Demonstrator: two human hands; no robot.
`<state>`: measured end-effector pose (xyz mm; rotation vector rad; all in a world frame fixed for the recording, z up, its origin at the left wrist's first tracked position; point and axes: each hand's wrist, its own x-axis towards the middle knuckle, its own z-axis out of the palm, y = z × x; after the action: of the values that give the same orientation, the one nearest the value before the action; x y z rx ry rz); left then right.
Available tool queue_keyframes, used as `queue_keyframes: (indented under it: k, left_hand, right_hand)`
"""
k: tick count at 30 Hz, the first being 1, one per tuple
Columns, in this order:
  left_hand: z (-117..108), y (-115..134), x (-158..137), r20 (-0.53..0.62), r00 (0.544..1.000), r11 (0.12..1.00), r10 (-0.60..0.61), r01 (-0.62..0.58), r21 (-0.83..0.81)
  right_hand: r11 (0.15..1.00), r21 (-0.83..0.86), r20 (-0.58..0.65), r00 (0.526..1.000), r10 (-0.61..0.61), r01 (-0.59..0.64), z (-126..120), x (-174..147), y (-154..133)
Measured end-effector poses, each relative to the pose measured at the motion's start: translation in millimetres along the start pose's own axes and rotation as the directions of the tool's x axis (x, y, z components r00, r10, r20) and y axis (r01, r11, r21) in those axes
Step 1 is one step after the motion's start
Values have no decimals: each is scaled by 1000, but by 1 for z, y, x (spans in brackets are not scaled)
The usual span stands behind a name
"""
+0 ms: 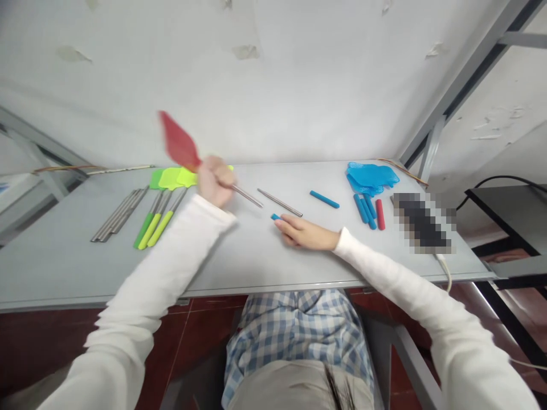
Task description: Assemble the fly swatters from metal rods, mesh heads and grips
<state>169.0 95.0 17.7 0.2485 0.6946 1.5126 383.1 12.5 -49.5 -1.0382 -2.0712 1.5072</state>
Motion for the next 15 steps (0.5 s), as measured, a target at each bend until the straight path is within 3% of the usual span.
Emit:
queue_keyframes:
  k: [2, 3, 6, 7, 9, 12, 15]
  left_hand:
    - [-3, 29, 7, 19, 996, 996, 83, -82, -16]
    - [-6, 38, 8, 39, 998, 999, 39, -40, 20]
    - [-13, 34, 5, 66, 976, 967, -208, 195, 161]
    - [-14, 25, 4, 70, 958, 945, -278, 260, 199]
    - [-17, 3, 0, 93, 930, 913, -356, 325, 245]
    - [-19, -21, -2, 150, 919, 912, -363, 317, 261]
    - [-21, -29, -3, 192, 926, 924, -324, 267, 273]
  right_hand:
    - [993, -98, -110, 992, 56, -67, -13, -17, 8]
    - [974, -199, -261, 964, 52, -107, -22, -24, 13]
    - [781, -500, -634, 773, -36, -373, -52, -30, 26]
    - [697, -538, -706, 706, -64, -475, -60, -28, 29]
    - [560, -555, -772, 631, -72, -615, -72, -24, 36]
    - [475, -574, -774, 632, -49, -667, -79, -26, 44]
    - [432, -603, -766, 638, -79, -670, -83, -41, 47]
